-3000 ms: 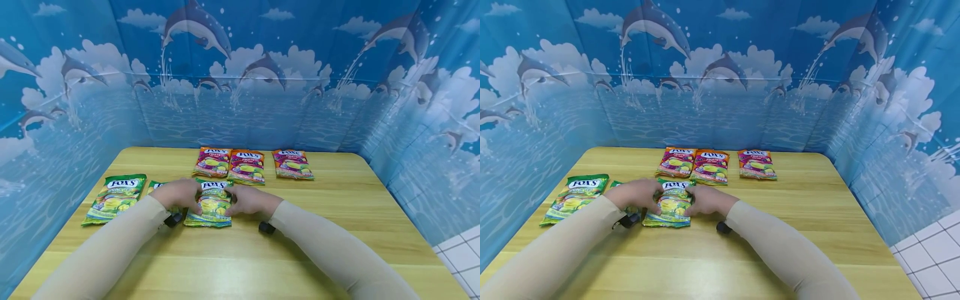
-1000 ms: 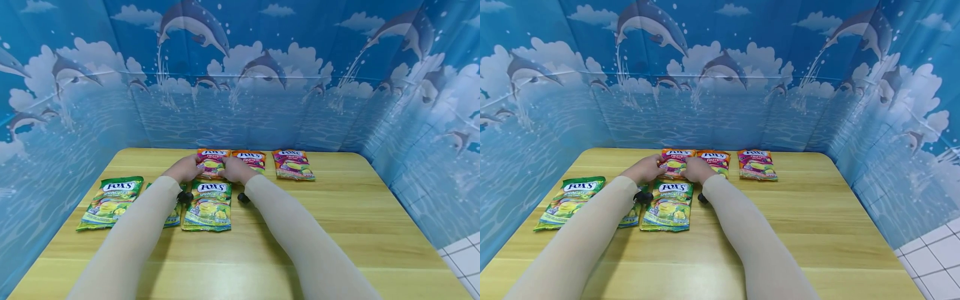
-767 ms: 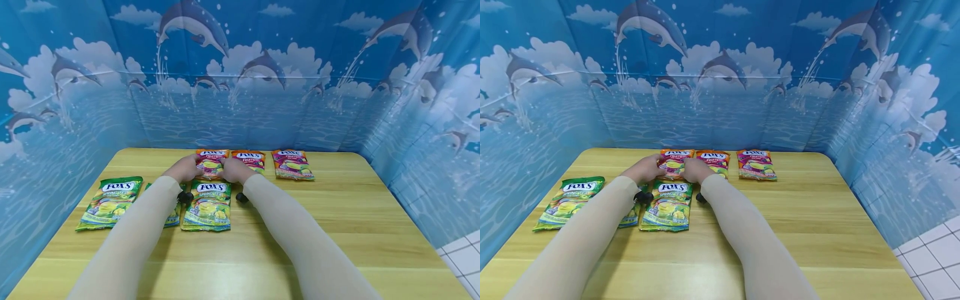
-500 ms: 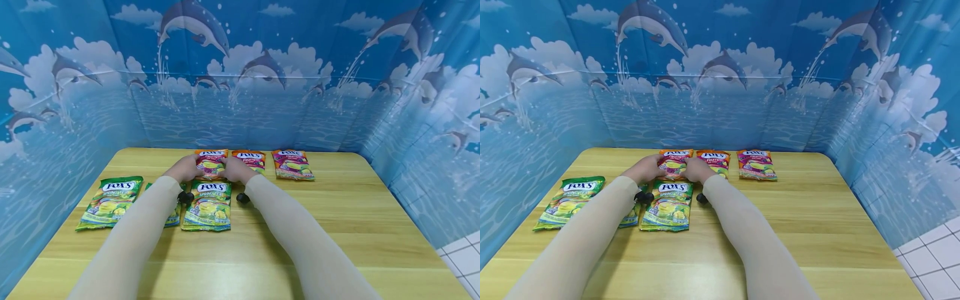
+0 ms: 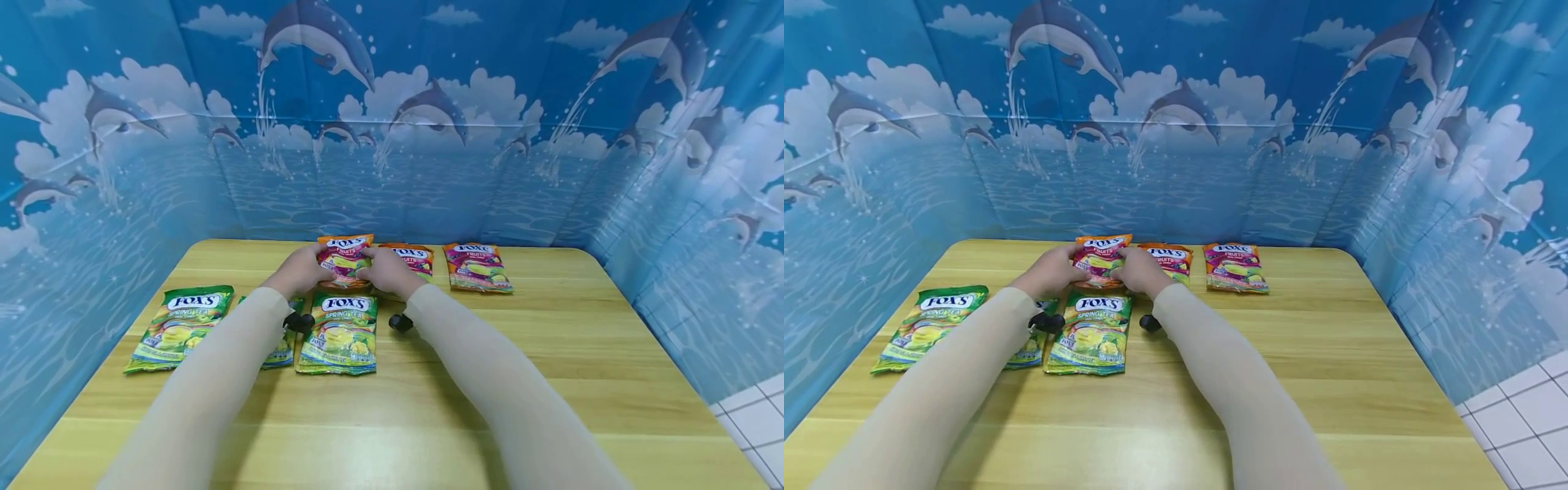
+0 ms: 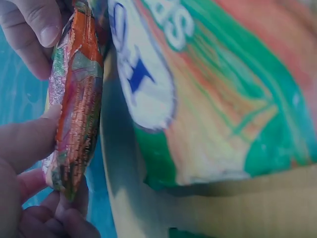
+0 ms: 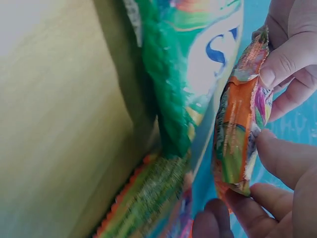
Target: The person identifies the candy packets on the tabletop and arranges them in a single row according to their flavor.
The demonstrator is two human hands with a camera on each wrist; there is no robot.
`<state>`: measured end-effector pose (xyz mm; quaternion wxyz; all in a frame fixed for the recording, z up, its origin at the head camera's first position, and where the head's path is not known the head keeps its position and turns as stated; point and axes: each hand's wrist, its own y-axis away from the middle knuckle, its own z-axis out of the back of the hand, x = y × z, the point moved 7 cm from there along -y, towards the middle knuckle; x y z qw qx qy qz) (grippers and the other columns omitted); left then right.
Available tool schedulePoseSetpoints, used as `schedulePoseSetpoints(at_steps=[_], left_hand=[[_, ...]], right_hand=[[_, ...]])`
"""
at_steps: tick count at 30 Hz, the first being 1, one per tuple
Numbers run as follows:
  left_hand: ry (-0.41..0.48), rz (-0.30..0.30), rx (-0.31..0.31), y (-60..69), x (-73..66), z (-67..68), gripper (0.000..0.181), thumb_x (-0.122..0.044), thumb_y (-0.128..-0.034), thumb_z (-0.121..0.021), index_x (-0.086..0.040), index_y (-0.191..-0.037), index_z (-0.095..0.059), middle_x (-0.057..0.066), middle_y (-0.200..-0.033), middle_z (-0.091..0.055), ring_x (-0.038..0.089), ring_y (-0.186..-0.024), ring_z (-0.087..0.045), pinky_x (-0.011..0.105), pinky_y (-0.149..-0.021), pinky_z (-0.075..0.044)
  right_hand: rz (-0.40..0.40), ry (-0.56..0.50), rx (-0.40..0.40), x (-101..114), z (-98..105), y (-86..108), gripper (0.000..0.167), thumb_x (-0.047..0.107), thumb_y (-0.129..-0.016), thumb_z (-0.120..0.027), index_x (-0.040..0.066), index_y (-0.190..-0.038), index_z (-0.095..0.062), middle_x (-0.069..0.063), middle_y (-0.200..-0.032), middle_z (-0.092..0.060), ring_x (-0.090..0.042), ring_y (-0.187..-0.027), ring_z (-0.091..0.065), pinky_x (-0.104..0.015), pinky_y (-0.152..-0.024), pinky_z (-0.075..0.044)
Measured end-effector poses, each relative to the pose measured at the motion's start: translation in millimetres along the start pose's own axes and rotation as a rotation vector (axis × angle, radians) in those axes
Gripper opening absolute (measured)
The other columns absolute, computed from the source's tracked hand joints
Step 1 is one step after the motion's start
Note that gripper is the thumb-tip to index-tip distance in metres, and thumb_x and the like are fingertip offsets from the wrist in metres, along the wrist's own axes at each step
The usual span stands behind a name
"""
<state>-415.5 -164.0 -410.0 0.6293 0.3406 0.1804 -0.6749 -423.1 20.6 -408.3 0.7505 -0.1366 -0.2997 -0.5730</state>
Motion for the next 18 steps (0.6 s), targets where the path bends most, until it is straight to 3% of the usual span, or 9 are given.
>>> schedulePoseSetpoints(at_steps=[2,3,4,7,10,12,18], left_hand=[[0.044,-0.019,0.003,4.4,-4.6,1.3,0.085,-0.028,-0.1002,-0.075,-0.016,-0.169,-0.026,0.016,-0.169,-0.035,0.034,-0.138,-0.051,0.053,-0.113,-0.048],[0.054,-0.030,0.001,6.5,-6.9,2.1,0.085,-0.028,-0.0999,-0.075,-0.016,-0.168,-0.027,0.016,-0.169,-0.035,0.035,-0.139,-0.051,0.054,-0.113,-0.047],[0.063,-0.039,-0.001,8.3,-9.1,2.9,0.085,-0.029,-0.0997,-0.075,-0.016,-0.168,-0.027,0.016,-0.168,-0.036,0.036,-0.139,-0.051,0.055,-0.113,-0.047],[0.078,-0.065,-0.012,12.3,-16.0,4.5,0.084,-0.030,-0.0986,-0.077,-0.019,-0.167,-0.030,0.016,-0.168,-0.036,0.037,-0.142,-0.049,0.057,-0.116,-0.045],[0.090,-0.079,-0.011,16.7,-23.7,3.4,0.084,-0.032,-0.0976,-0.078,-0.020,-0.167,-0.031,0.016,-0.166,-0.037,0.038,-0.141,-0.050,0.057,-0.115,-0.047],[0.101,-0.085,-0.008,21.0,-29.4,0.9,0.084,-0.032,-0.0966,-0.079,-0.021,-0.166,-0.032,0.016,-0.166,-0.038,0.037,-0.138,-0.053,0.054,-0.111,-0.050],[0.092,-0.129,-0.001,36.4,-47.3,-11.1,0.082,-0.035,-0.0965,-0.079,-0.020,-0.164,-0.035,0.013,-0.162,-0.043,0.034,-0.132,-0.057,0.049,-0.101,-0.054]], right_hand=[[0.006,-0.037,-0.020,1,6,6.3,0.066,0.031,-0.103,-0.071,0.019,-0.162,-0.044,-0.011,-0.150,-0.062,-0.022,-0.078,-0.066,-0.039,-0.087,-0.058],[0.016,-0.055,-0.030,1,9,10.1,0.065,0.030,-0.103,-0.071,0.019,-0.162,-0.044,-0.010,-0.134,-0.072,-0.021,-0.064,-0.059,-0.037,-0.076,-0.057],[0.022,-0.081,-0.037,2,11,13.8,0.064,0.029,-0.103,-0.070,0.019,-0.162,-0.045,-0.010,-0.128,-0.073,-0.020,-0.054,-0.050,-0.036,-0.067,-0.054],[0.034,-0.151,-0.059,2,20,25.9,0.063,0.027,-0.103,-0.071,0.020,-0.161,-0.046,-0.006,-0.114,-0.076,-0.017,-0.046,-0.048,-0.034,-0.057,-0.052],[0.026,-0.202,-0.070,-1,28,36.1,0.064,0.026,-0.102,-0.072,0.023,-0.161,-0.046,-0.004,-0.146,-0.062,-0.017,-0.047,-0.047,-0.040,-0.060,-0.056],[0.024,-0.211,-0.072,-3,32,42.5,0.066,0.025,-0.101,-0.073,0.024,-0.161,-0.045,-0.005,-0.155,-0.055,-0.017,-0.046,-0.046,-0.041,-0.059,-0.056],[0.044,-0.129,-0.074,-10,48,63.1,0.070,0.028,-0.100,-0.075,0.023,-0.162,-0.044,-0.008,-0.157,-0.053,-0.020,-0.049,-0.046,-0.033,-0.052,-0.047]])
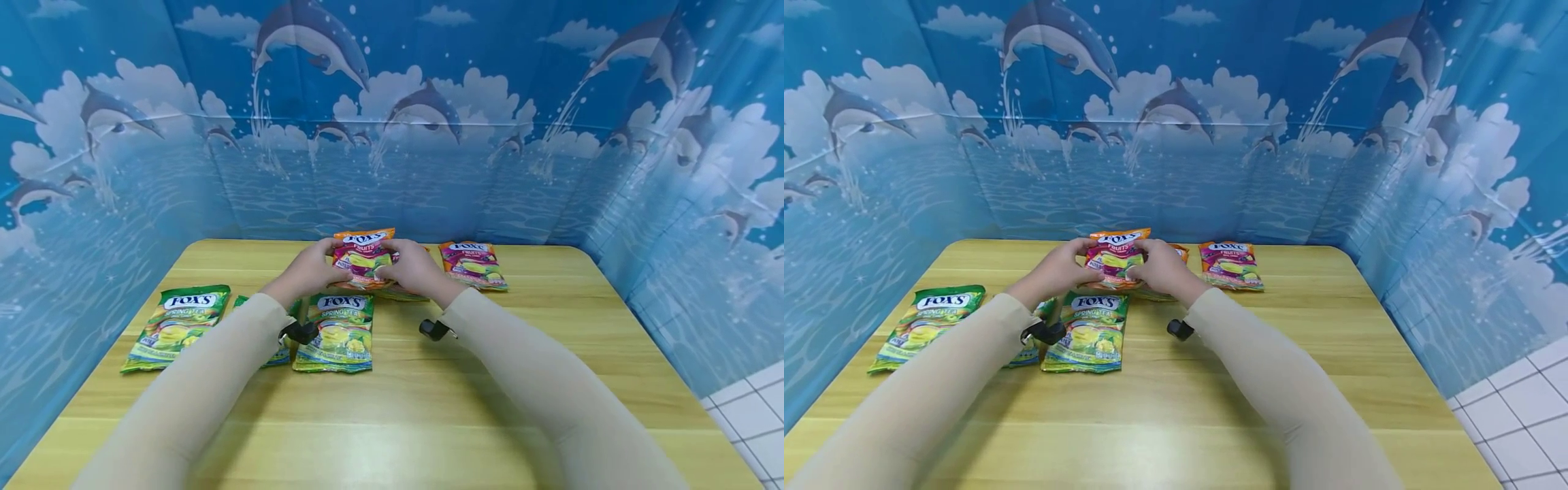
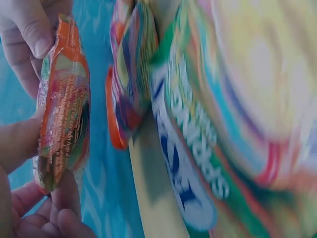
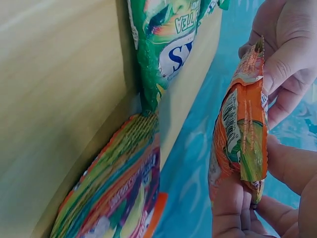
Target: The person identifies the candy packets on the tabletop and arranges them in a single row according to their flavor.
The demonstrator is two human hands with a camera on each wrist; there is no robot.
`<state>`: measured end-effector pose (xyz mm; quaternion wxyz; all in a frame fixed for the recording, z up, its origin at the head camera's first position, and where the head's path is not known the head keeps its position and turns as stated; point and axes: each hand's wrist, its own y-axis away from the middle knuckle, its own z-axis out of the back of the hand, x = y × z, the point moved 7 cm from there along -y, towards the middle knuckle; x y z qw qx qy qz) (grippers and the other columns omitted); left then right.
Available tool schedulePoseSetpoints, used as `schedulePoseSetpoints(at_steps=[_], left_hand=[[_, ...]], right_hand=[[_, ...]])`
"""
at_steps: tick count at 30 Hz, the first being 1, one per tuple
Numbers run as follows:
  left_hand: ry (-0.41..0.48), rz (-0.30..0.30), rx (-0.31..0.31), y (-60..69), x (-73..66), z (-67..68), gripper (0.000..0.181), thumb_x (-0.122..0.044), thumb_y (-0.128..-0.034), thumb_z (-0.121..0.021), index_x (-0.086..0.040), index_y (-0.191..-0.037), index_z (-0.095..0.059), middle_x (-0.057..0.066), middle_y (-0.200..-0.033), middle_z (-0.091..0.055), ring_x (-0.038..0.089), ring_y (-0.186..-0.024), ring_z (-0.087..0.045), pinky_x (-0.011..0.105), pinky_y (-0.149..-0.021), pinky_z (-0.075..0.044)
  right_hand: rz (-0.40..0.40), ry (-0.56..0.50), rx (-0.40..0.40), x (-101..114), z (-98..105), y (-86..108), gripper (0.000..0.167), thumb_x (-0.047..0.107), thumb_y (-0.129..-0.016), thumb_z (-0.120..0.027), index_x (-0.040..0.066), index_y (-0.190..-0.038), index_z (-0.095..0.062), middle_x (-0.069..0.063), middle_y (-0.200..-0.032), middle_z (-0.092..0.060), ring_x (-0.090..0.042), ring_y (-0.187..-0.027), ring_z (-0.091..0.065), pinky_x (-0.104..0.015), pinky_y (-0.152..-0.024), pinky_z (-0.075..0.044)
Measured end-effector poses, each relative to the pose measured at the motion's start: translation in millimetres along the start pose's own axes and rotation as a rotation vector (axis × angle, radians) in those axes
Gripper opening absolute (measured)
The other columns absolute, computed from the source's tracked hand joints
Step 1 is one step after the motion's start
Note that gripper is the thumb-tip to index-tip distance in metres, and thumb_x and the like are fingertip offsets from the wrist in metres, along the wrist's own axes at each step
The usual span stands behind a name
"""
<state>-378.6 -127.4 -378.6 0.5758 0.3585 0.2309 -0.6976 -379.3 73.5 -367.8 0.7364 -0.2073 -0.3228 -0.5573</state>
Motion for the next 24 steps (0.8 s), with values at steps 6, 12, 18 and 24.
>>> schedulePoseSetpoints(at_steps=[6,12,18,24], left_hand=[[-0.049,-0.039,0.012,13.1,-16.8,-14.6,0.081,-0.039,-0.0948,-0.080,-0.020,-0.163,-0.039,0.011,-0.160,-0.047,0.036,-0.143,-0.050,0.057,-0.114,-0.047],[-0.056,-0.059,0.029,22.7,-30.3,-30.7,0.078,-0.037,-0.0949,-0.080,-0.020,-0.161,-0.043,0.009,-0.152,-0.053,0.033,-0.137,-0.055,0.054,-0.111,-0.050],[-0.092,-0.070,0.034,30.1,-38.2,-42.6,0.077,-0.039,-0.0939,-0.081,-0.021,-0.159,-0.045,0.006,-0.148,-0.057,0.029,-0.136,-0.057,0.052,-0.112,-0.050],[-0.126,-0.069,0.050,36.7,-41.8,-55.5,0.078,-0.041,-0.0935,-0.081,-0.020,-0.160,-0.045,0.005,-0.147,-0.059,0.026,-0.129,-0.061,0.047,-0.102,-0.055]], right_hand=[[0.024,0.080,0.021,-9,14,21.7,0.076,0.034,-0.098,-0.077,0.022,-0.164,-0.041,-0.009,-0.160,-0.050,-0.023,-0.066,-0.053,-0.037,-0.066,-0.048],[0.044,0.087,0.055,-19,23,41.9,0.081,0.033,-0.098,-0.078,0.017,-0.165,-0.036,-0.012,-0.159,-0.051,-0.024,-0.080,-0.062,-0.034,-0.067,-0.050],[0.019,0.064,0.070,-28,28,57.3,0.082,0.031,-0.097,-0.079,0.018,-0.166,-0.036,-0.012,-0.156,-0.052,-0.018,-0.093,-0.068,-0.032,-0.071,-0.056],[0.009,0.048,0.083,-36,30,70.3,0.082,0.028,-0.095,-0.081,0.015,-0.165,-0.038,-0.009,-0.155,-0.054,-0.018,-0.100,-0.068,-0.032,-0.075,-0.057]])
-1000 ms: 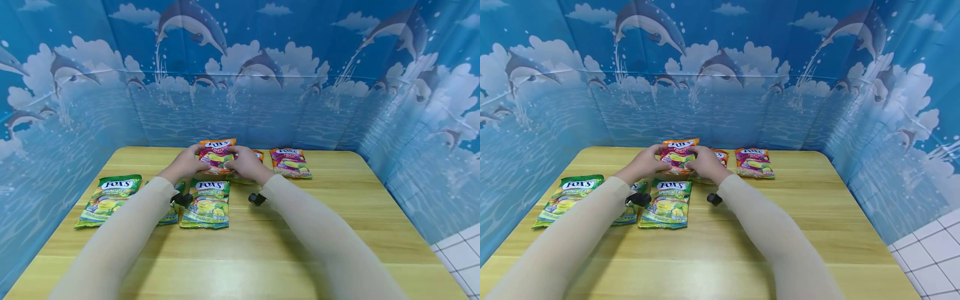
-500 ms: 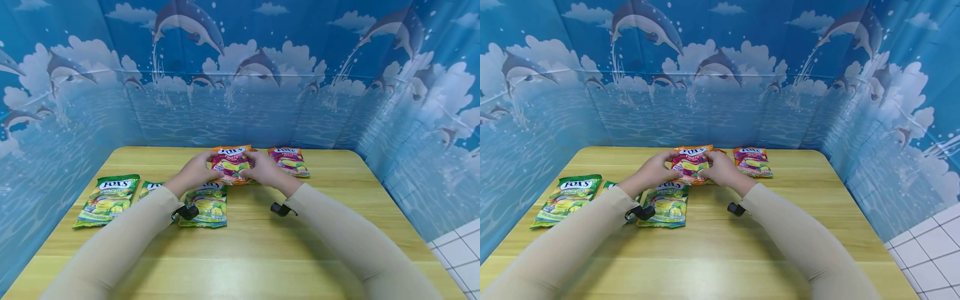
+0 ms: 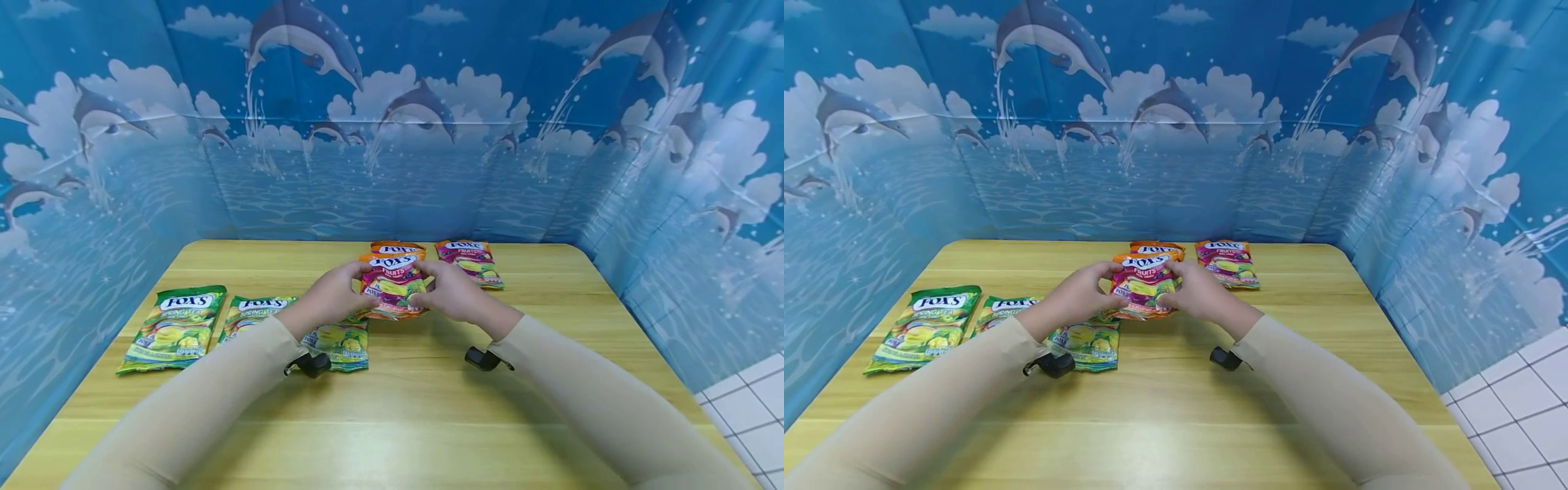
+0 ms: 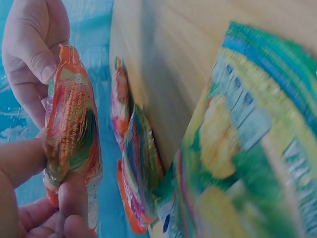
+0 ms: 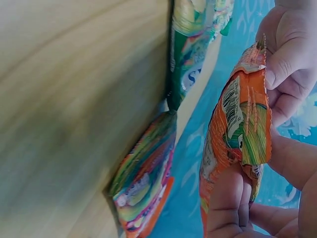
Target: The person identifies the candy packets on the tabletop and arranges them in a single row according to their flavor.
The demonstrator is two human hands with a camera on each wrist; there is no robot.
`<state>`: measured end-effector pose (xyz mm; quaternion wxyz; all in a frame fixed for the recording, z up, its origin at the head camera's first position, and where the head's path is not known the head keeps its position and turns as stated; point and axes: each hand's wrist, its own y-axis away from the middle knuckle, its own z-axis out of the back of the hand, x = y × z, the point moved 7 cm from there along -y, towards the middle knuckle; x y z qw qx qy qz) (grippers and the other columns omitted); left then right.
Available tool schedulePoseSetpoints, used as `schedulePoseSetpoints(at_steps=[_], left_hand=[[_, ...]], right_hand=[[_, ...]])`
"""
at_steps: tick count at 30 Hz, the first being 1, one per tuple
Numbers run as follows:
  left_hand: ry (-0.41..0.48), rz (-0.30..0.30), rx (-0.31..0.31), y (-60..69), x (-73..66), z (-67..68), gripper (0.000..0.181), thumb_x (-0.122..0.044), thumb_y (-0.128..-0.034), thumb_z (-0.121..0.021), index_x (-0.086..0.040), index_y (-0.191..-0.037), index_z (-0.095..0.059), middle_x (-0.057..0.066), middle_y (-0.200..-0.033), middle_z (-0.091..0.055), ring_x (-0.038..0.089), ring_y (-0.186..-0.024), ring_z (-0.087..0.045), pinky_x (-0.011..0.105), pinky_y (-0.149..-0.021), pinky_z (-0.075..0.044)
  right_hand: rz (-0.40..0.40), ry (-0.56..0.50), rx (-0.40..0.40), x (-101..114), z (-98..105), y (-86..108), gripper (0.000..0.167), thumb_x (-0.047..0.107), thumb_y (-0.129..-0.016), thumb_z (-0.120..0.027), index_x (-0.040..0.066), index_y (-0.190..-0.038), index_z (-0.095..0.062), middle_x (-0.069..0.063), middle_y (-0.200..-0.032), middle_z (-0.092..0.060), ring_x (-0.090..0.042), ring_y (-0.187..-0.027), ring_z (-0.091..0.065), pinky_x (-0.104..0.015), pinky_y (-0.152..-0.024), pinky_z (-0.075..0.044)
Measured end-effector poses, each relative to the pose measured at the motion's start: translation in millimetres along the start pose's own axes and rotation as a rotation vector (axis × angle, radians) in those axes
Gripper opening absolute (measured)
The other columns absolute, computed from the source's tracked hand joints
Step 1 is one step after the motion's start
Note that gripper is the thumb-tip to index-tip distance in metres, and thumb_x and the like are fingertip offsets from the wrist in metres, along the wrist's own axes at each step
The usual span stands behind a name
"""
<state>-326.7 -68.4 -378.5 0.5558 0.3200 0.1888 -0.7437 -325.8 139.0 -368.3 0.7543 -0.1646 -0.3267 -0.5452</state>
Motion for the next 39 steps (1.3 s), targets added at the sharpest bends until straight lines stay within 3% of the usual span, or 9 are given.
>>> schedulePoseSetpoints(at_steps=[7,14,24,29,36,39], left_hand=[[-0.072,0.001,0.022,6.5,-2.2,-15.9,0.078,-0.042,-0.0933,-0.081,-0.020,-0.159,-0.047,0.007,-0.151,-0.059,0.029,-0.138,-0.058,0.051,-0.114,-0.050],[-0.101,-0.015,0.051,12.1,-0.9,-29.9,0.073,-0.042,-0.0921,-0.082,-0.020,-0.155,-0.052,0.006,-0.149,-0.061,0.027,-0.133,-0.061,0.049,-0.109,-0.054],[-0.164,-0.011,0.117,15.3,3.6,-48.4,0.072,-0.046,-0.0907,-0.083,-0.019,-0.152,-0.056,0.005,-0.140,-0.066,0.022,-0.118,-0.066,0.045,-0.103,-0.058],[-0.220,-0.019,0.129,16.4,3.9,-51.8,0.070,-0.047,-0.0894,-0.084,-0.018,-0.148,-0.059,0.004,-0.136,-0.069,0.022,-0.119,-0.066,0.044,-0.104,-0.057],[-0.214,-0.035,0.155,17.6,0.2,-53.9,0.067,-0.044,-0.0884,-0.086,-0.016,-0.144,-0.060,0.004,-0.132,-0.070,0.020,-0.112,-0.068,0.043,-0.100,-0.059],[-0.223,-0.039,0.161,17.6,1.0,-56.0,0.075,-0.045,-0.0880,-0.086,-0.015,-0.149,-0.055,0.004,-0.130,-0.070,0.018,-0.110,-0.068,0.042,-0.098,-0.059]], right_hand=[[-0.016,0.040,0.013,-14,-5,8.5,0.084,0.028,-0.092,-0.084,0.014,-0.163,-0.041,-0.009,-0.145,-0.059,-0.018,-0.092,-0.066,-0.031,-0.072,-0.057],[-0.016,0.043,0.032,-26,-14,16.6,0.083,0.025,-0.092,-0.084,0.009,-0.162,-0.043,-0.013,-0.142,-0.060,-0.016,-0.092,-0.067,-0.030,-0.076,-0.058],[-0.040,0.017,0.058,-43,-29,25.8,0.084,0.023,-0.091,-0.085,0.007,-0.161,-0.043,-0.013,-0.139,-0.063,-0.017,-0.089,-0.064,-0.031,-0.071,-0.055],[-0.072,0.013,0.074,-48,-34,25.2,0.084,0.022,-0.090,-0.086,0.008,-0.161,-0.044,-0.011,-0.130,-0.065,-0.017,-0.086,-0.062,-0.031,-0.070,-0.054],[-0.068,0.018,0.082,-55,-35,27.2,0.085,0.021,-0.088,-0.088,0.007,-0.160,-0.044,-0.009,-0.125,-0.065,-0.016,-0.086,-0.063,-0.029,-0.070,-0.053],[-0.067,0.027,0.091,-57,-35,28.8,0.085,0.023,-0.088,-0.088,0.007,-0.160,-0.045,-0.007,-0.120,-0.065,-0.017,-0.085,-0.061,-0.029,-0.067,-0.051]])
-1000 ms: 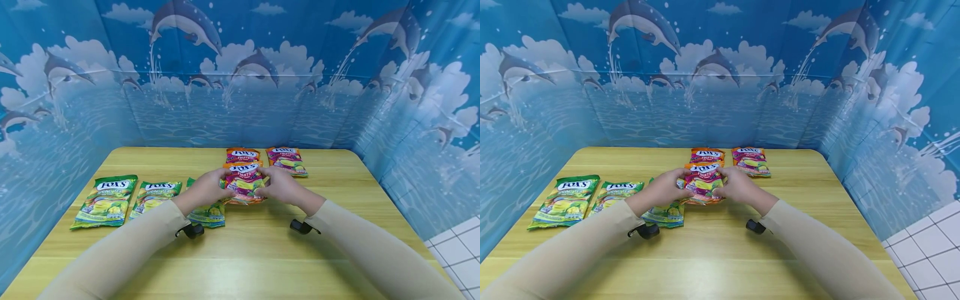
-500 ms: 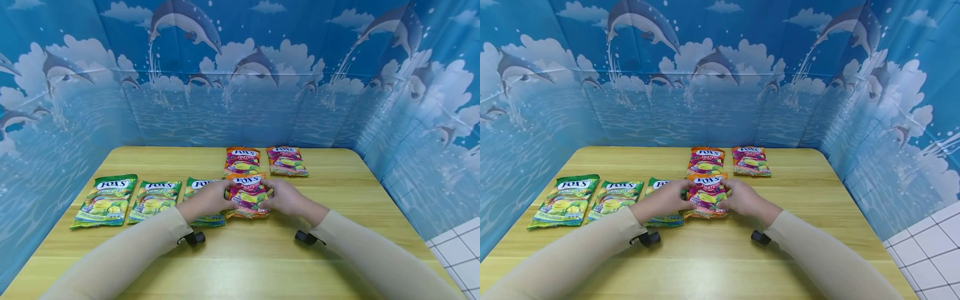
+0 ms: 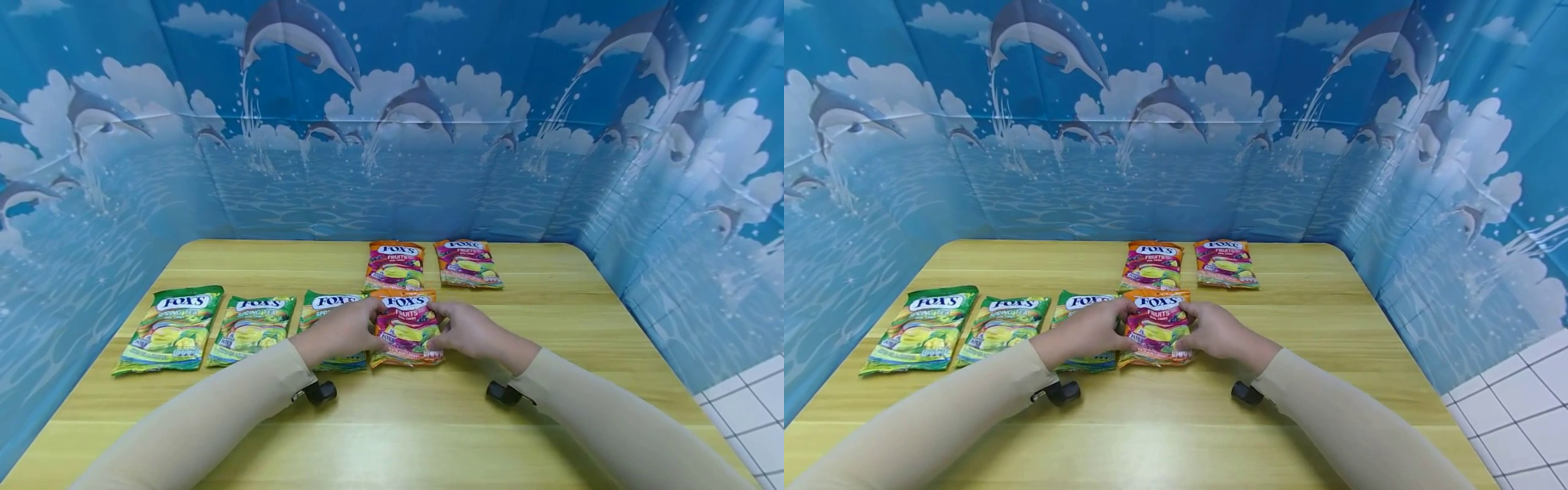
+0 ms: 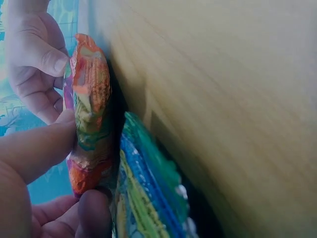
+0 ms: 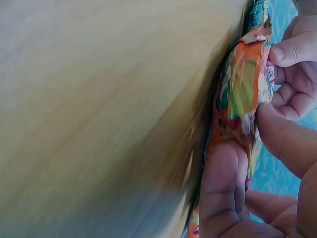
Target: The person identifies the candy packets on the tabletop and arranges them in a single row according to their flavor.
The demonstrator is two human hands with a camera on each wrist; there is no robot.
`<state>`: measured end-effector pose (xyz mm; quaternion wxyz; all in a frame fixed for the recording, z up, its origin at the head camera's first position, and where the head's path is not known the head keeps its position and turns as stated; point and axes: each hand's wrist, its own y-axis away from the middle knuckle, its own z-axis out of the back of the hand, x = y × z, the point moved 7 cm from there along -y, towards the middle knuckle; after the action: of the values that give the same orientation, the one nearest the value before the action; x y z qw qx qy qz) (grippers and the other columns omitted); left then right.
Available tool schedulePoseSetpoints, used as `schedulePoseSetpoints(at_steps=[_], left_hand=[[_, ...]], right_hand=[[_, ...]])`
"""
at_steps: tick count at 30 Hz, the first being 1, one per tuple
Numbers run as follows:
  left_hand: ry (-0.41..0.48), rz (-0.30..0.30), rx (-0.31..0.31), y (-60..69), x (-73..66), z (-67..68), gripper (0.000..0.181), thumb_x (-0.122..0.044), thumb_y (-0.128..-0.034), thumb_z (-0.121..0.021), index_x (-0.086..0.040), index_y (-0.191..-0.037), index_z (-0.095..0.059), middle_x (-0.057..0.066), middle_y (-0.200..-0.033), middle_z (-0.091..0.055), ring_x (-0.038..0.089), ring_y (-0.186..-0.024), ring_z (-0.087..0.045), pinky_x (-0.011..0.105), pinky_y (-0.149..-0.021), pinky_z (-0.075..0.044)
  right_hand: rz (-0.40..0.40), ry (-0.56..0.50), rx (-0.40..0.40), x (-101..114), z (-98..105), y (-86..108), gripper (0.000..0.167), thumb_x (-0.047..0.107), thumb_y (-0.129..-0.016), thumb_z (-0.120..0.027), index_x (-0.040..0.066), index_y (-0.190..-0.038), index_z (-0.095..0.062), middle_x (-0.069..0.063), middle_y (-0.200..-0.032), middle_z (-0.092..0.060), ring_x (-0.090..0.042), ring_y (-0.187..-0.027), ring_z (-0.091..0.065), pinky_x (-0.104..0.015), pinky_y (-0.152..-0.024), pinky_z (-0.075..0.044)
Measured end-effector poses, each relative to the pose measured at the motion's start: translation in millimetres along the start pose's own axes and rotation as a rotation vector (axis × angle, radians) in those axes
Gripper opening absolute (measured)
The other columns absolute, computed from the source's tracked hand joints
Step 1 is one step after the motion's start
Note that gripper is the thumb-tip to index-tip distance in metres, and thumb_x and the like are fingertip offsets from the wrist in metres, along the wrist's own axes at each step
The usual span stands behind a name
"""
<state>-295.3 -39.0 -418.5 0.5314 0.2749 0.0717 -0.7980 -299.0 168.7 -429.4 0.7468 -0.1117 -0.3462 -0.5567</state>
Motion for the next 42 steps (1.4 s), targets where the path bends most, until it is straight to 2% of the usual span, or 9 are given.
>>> schedulePoseSetpoints(at_steps=[5,13,17,19,25,28,33,42], left_hand=[[-0.080,0.002,0.010,-1.5,0.7,-3.1,0.086,-0.050,-0.0869,-0.085,-0.012,-0.156,-0.050,0.004,-0.132,-0.070,0.019,-0.113,-0.067,0.044,-0.102,-0.057],[-0.232,-0.008,0.035,-4.5,-0.6,-7.3,0.087,-0.059,-0.0854,-0.083,-0.014,-0.155,-0.055,0.007,-0.148,-0.063,0.028,-0.135,-0.061,0.048,-0.114,-0.050],[-0.257,-0.012,0.045,-5.9,-1.6,-8.1,0.088,-0.060,-0.0863,-0.082,-0.014,-0.156,-0.053,0.008,-0.153,-0.059,0.029,-0.140,-0.057,0.048,-0.117,-0.048],[-0.250,-0.012,0.049,-6.5,-1.8,-8.4,0.086,-0.059,-0.0863,-0.082,-0.014,-0.155,-0.054,0.009,-0.152,-0.059,0.030,-0.140,-0.057,0.048,-0.116,-0.049],[-0.233,-0.017,0.065,-9.9,-1.3,-9.7,0.083,-0.058,-0.0853,-0.083,-0.016,-0.153,-0.058,0.008,-0.152,-0.060,0.029,-0.141,-0.056,0.048,-0.118,-0.047],[-0.250,-0.018,0.067,-12.0,-1.4,-9.4,0.081,-0.058,-0.0855,-0.083,-0.017,-0.151,-0.060,0.007,-0.150,-0.061,0.029,-0.140,-0.057,0.048,-0.118,-0.047],[-0.260,-0.016,0.082,-13.6,-3.3,-10.1,0.077,-0.055,-0.0861,-0.083,-0.016,-0.149,-0.062,0.006,-0.149,-0.062,0.028,-0.140,-0.058,0.047,-0.117,-0.048],[-0.268,-0.002,0.094,-12.6,-8.7,-10.1,0.076,-0.053,-0.0858,-0.085,-0.015,-0.148,-0.062,0.005,-0.148,-0.063,0.027,-0.139,-0.058,0.046,-0.116,-0.049]], right_hand=[[0.015,0.040,0.021,0,0,1.5,0.084,0.029,-0.089,-0.087,0.008,-0.159,-0.047,-0.005,-0.116,-0.068,-0.019,-0.088,-0.058,-0.031,-0.067,-0.048],[0.012,0.109,0.072,-7,-2,-2.8,0.078,0.033,-0.091,-0.085,0.010,-0.157,-0.051,0.000,-0.116,-0.070,-0.018,-0.101,-0.057,-0.034,-0.089,-0.051],[0.006,0.120,0.100,-9,-2,-6.4,0.077,0.034,-0.091,-0.085,0.012,-0.157,-0.052,0.000,-0.118,-0.070,-0.018,-0.100,-0.056,-0.036,-0.091,-0.051],[0.006,0.128,0.118,-9,-3,-8.0,0.076,0.034,-0.091,-0.084,0.012,-0.157,-0.052,-0.001,-0.116,-0.070,-0.018,-0.098,-0.056,-0.036,-0.088,-0.050],[0.034,0.167,0.159,-10,-6,-11.5,0.075,0.033,-0.092,-0.083,0.011,-0.156,-0.052,-0.002,-0.092,-0.062,-0.017,-0.084,-0.052,-0.032,-0.072,-0.042],[0.041,0.172,0.161,-9,-6,-11.9,0.075,0.032,-0.092,-0.083,0.012,-0.156,-0.052,-0.002,-0.086,-0.058,-0.017,-0.079,-0.049,-0.031,-0.068,-0.039],[0.051,0.175,0.176,-4,-6,-10.1,0.073,0.031,-0.093,-0.082,0.011,-0.156,-0.052,-0.003,-0.081,-0.056,-0.017,-0.072,-0.045,-0.029,-0.063,-0.035],[0.053,0.189,0.177,-4,-7,-8.1,0.072,0.030,-0.093,-0.082,0.012,-0.156,-0.052,-0.002,-0.079,-0.056,-0.016,-0.070,-0.045,-0.028,-0.062,-0.035]])
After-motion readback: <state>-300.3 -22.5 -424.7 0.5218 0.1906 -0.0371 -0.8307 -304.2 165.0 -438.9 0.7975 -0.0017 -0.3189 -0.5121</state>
